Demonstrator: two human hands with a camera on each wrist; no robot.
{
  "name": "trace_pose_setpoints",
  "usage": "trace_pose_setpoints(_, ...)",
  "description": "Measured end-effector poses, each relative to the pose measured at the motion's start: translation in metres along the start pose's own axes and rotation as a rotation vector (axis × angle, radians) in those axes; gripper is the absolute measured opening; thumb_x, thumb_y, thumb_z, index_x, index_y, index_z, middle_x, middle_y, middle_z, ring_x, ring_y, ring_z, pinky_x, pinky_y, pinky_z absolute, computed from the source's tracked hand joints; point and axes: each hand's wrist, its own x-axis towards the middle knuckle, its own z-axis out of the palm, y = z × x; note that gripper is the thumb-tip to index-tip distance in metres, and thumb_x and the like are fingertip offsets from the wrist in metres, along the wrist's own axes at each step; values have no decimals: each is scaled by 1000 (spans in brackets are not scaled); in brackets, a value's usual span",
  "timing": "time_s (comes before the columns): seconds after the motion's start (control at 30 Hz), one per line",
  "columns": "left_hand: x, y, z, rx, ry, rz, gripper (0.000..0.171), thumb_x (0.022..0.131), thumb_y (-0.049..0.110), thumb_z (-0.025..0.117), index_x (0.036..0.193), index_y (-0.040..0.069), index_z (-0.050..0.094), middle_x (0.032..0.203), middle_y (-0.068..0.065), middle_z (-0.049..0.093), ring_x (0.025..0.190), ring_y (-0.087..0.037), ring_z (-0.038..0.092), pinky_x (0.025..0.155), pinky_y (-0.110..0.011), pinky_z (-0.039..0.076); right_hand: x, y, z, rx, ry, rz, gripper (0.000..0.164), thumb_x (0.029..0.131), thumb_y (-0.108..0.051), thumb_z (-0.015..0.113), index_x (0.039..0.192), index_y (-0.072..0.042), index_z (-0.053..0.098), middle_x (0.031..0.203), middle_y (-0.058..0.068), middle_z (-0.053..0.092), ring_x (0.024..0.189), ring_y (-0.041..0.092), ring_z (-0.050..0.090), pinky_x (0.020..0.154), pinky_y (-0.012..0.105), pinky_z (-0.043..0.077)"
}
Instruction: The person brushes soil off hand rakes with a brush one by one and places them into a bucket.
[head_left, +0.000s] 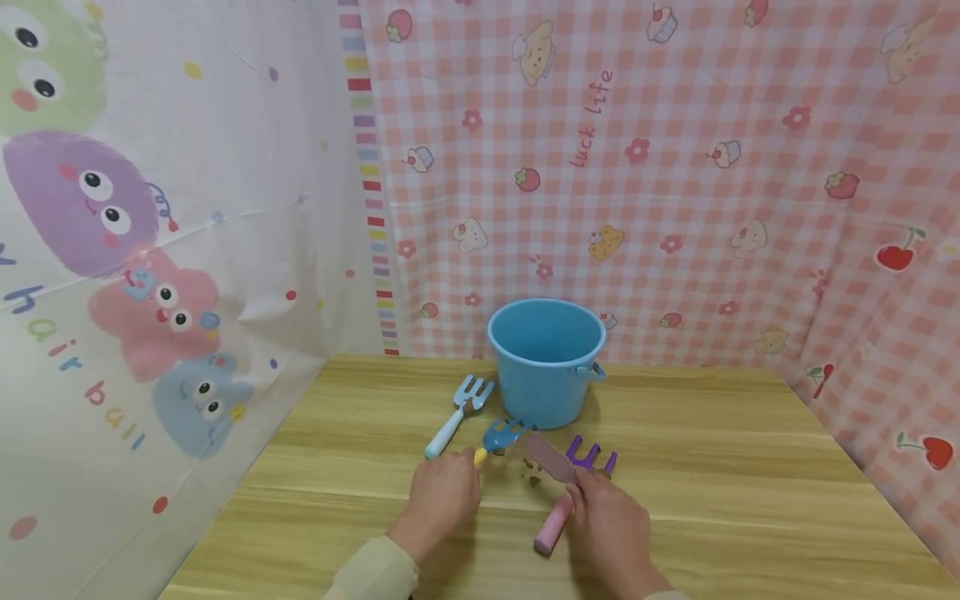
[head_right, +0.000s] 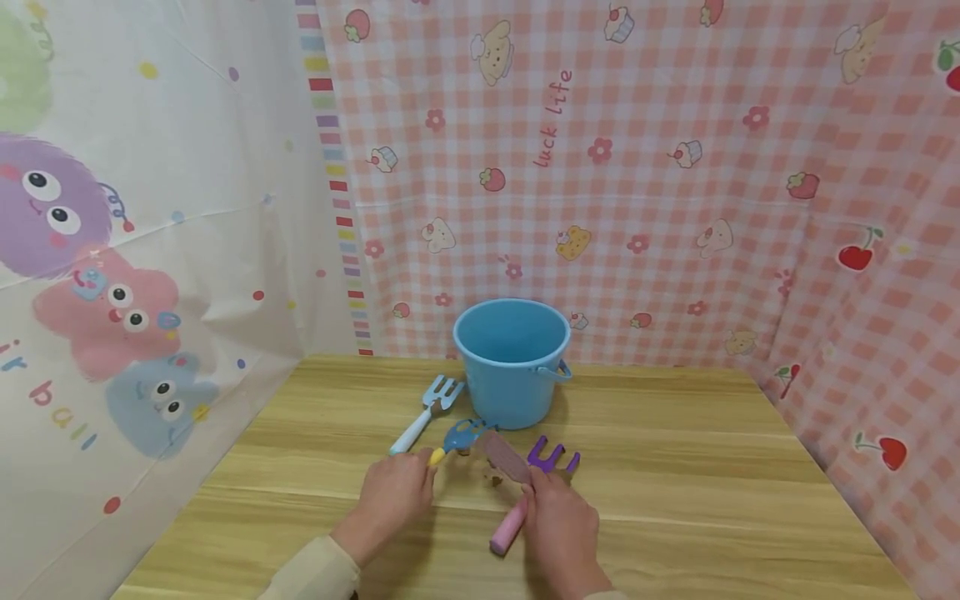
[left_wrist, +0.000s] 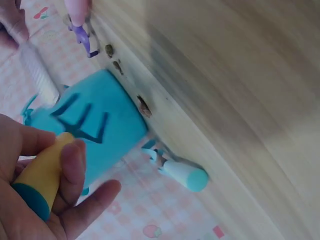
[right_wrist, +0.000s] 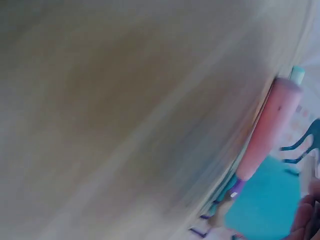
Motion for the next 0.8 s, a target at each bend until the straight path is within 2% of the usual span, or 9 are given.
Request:
trace_pose_setpoints(0.1, 0, -2, 0, -5, 13, -2, 14, 90, 19, 65, 88, 5, 64, 66, -7, 61, 56, -23, 60, 49, -38, 47, 1, 5, -4, 11, -6, 35, 22, 92, -20, 69, 113, -11, 71, 103, 10, 73, 79, 36, 70, 56, 50, 51)
trace_pose_setpoints(0.27, 1, 0, -1, 52, 16, 41, 19, 89, 21, 67, 99, 5, 68, 70, -6, 62, 57, -21, 61, 45, -34, 46, 3, 1, -4, 46, 43, 15, 22, 93, -21, 69, 111, -9, 71, 92, 9, 72, 73, 32, 69, 55, 48, 50)
trace_pose_setpoints(0.4, 0, 1, 2, 76, 93, 119, 21, 87, 21, 72, 104, 9, 67, 74, -5, 64, 59, -20, 62, 44, -33, 45, 7, -9, -4, 89, 34, -41, 18, 92, -20, 69, 106, -8, 71, 90, 9, 72, 72, 33, 69, 56, 48, 51)
trace_pose_setpoints(0.5, 0, 0, 4, 54, 163, 164, 23, 85, 19, 74, 105, 9, 67, 77, -5, 65, 61, -21, 63, 44, -33, 46, 8, -12, -3, 114, -5, -54, 15, 93, -19, 68, 104, -9, 70, 89, 9, 72, 72, 34, 69, 57, 49, 52)
trace_pose_setpoints(0.57, -1, -1, 5, 44, 184, 173, 25, 86, 19, 74, 108, 9, 67, 80, -5, 66, 62, -21, 64, 44, -33, 46, 8, -10, -3, 122, -13, -33, 18, 94, -19, 68, 107, -8, 70, 89, 11, 72, 73, 35, 69, 58, 50, 52)
trace_pose_setpoints(0.7, -4, -4, 5, 55, 218, 188, 28, 87, 18, 74, 112, 9, 66, 82, -5, 67, 63, -19, 64, 44, -31, 45, 9, 0, -4, 102, -25, 67, 28, 96, -21, 64, 118, -4, 68, 97, 18, 72, 80, 41, 69, 63, 55, 52)
trace_pose_setpoints(0.8, -7, -6, 7, 70, 262, 219, 28, 85, 19, 76, 109, 10, 66, 79, -4, 66, 61, -18, 63, 43, -30, 44, 12, 7, -6, 76, -58, 113, 29, 97, -22, 62, 117, -2, 68, 97, 19, 71, 81, 42, 68, 62, 55, 52)
